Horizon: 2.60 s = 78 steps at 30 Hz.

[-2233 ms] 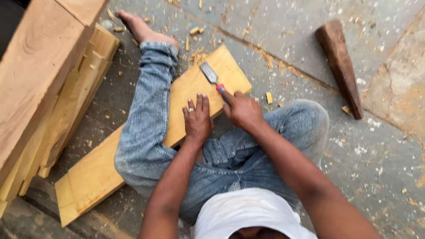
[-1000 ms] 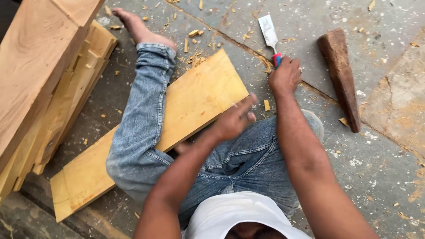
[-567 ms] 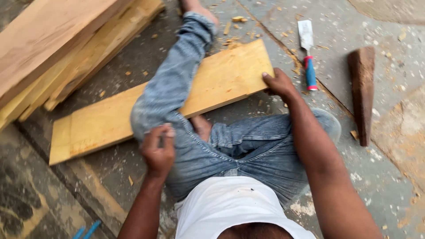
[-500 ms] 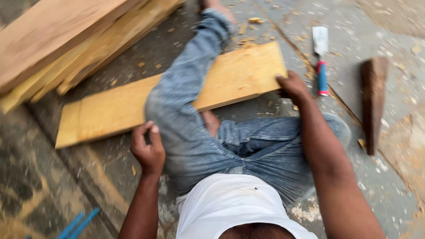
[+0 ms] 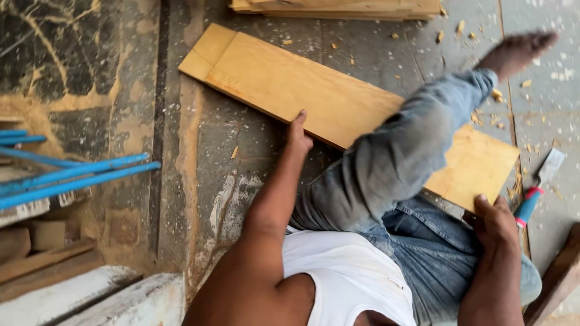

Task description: Working with wood pieces using a chisel and adhesives while seated on the ground.

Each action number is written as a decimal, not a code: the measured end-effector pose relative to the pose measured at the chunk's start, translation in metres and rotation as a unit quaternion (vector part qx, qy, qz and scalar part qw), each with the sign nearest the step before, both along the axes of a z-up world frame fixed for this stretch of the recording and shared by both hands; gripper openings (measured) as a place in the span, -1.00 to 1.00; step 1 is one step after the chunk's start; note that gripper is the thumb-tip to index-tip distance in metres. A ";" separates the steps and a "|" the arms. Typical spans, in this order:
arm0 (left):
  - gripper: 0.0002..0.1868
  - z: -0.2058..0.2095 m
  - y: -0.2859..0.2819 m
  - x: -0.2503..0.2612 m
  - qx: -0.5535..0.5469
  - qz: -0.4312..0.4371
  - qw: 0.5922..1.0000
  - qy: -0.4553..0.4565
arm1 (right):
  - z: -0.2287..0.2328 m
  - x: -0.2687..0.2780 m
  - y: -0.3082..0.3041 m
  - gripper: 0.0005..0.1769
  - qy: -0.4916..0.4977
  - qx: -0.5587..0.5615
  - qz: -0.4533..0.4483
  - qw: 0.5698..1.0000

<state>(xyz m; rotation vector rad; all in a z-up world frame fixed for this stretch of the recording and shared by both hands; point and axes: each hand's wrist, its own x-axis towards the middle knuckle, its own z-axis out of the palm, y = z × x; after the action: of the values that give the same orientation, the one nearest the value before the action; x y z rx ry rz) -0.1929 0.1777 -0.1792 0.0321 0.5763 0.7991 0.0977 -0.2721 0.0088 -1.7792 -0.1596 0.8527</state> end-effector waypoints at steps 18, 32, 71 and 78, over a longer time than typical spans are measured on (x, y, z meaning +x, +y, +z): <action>-0.31 0.093 0.041 -0.208 0.011 0.192 0.949 0.250 | -0.030 -0.047 0.088 -0.49 -0.035 0.113 0.228 0.966; -0.22 0.193 0.048 -0.263 0.398 0.169 0.655 0.620 | -0.055 -0.041 0.149 -0.41 -0.408 0.014 0.221 0.886; 0.14 0.099 0.065 0.022 0.717 -0.221 0.251 0.612 | 0.029 -0.117 0.050 -0.73 -0.361 -0.299 0.169 0.867; -0.08 0.001 -0.068 0.092 0.872 -0.215 0.283 0.336 | 0.031 -0.113 0.049 -0.69 -0.354 -0.296 0.161 0.872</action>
<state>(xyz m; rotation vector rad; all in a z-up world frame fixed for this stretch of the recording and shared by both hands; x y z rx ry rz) -0.1005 0.1098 -0.1779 2.6509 0.0990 0.4286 -0.0155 -0.2228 0.0400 -2.6486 -0.7593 0.4429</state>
